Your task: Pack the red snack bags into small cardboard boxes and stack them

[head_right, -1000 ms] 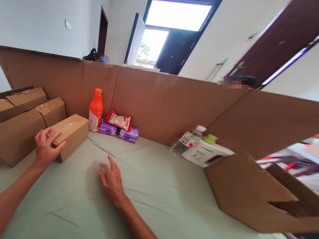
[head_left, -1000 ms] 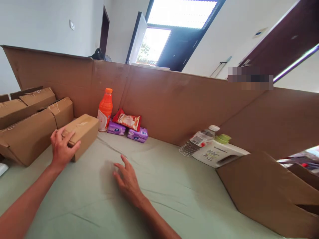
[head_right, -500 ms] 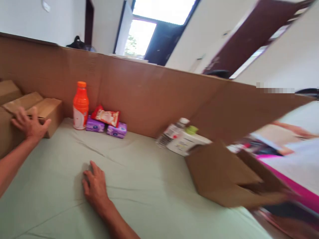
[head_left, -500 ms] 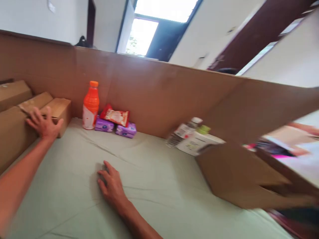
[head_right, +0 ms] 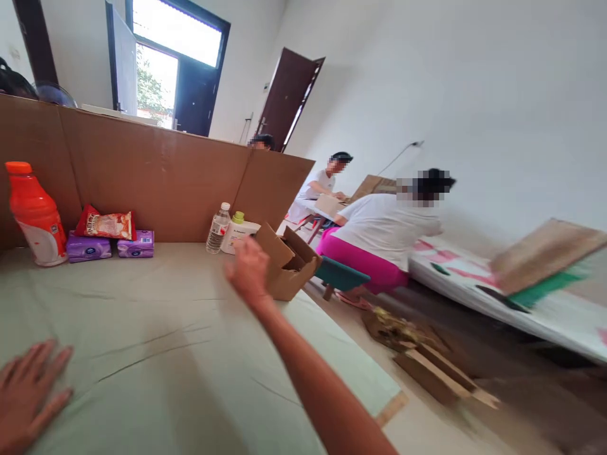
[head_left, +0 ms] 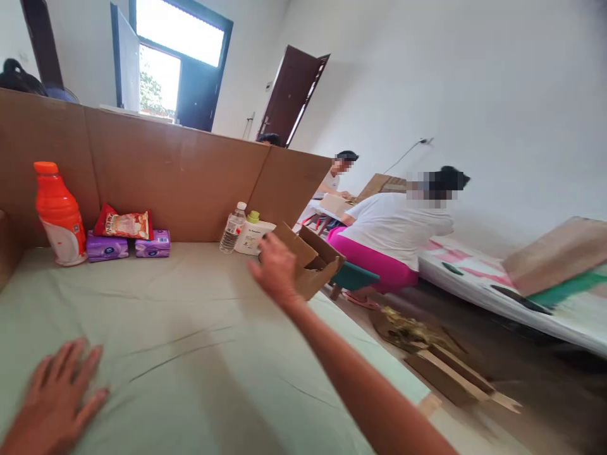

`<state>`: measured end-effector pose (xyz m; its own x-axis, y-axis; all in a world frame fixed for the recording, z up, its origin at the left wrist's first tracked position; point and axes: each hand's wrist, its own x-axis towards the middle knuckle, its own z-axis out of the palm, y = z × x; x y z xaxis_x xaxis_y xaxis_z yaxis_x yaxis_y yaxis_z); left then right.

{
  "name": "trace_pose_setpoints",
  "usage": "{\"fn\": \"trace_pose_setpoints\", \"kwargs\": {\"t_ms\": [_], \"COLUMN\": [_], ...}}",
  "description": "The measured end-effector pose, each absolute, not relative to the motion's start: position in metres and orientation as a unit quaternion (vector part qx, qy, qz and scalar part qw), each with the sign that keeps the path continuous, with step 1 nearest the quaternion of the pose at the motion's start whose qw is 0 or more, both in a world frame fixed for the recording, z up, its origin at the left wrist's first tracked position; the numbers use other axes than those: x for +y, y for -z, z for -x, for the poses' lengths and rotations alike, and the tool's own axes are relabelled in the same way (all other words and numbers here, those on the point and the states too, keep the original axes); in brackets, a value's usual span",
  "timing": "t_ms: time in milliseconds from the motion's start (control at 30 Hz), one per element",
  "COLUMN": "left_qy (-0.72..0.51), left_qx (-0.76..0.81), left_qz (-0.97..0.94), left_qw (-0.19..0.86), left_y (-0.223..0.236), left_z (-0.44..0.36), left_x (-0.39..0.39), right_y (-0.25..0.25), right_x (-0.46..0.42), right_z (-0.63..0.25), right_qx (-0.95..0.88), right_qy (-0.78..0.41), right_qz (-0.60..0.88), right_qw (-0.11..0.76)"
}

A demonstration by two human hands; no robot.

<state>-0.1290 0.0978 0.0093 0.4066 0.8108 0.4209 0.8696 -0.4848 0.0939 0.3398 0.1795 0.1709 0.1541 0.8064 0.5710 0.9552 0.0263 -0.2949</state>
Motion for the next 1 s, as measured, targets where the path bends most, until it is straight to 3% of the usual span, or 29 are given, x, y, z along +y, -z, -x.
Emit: {"fn": "trace_pose_setpoints", "kwargs": {"t_ms": [100,267,367,500,733,867,1000], "left_qy": [0.142,0.12,0.189,0.26,0.336,0.355,0.368], "left_qx": [-0.405,-0.257,-0.326,-0.465,-0.489,-0.466,-0.477], "left_qz": [0.901,0.958,0.921,0.832,0.772,0.747,0.741], "left_qw": [0.064,-0.04,-0.103,-0.155,-0.226,-0.313,-0.297], "left_y": [-0.024,-0.013,-0.013,-0.047,-0.102,-0.105,-0.1], "left_z": [0.068,0.003,0.013,0.059,0.119,0.127,0.126], "left_x": [0.06,0.029,0.031,0.046,0.049,0.038,0.035], "right_y": [-0.187,-0.182,-0.174,-0.173,-0.209,-0.212,-0.215], "right_x": [0.187,0.173,0.148,0.095,0.023,0.022,0.034], "right_z": [-0.412,-0.447,-0.423,-0.36,-0.246,-0.228,-0.235], "right_qx": [-0.489,-0.493,-0.562,-0.713,-0.908,-0.919,-0.892], "right_qy": [0.165,0.04,0.0,-0.053,-0.046,-0.083,-0.158], "right_qz": [0.801,0.827,0.78,0.632,0.33,0.29,0.323], "right_qw": [0.304,0.266,0.276,0.299,0.256,0.252,0.274]}}
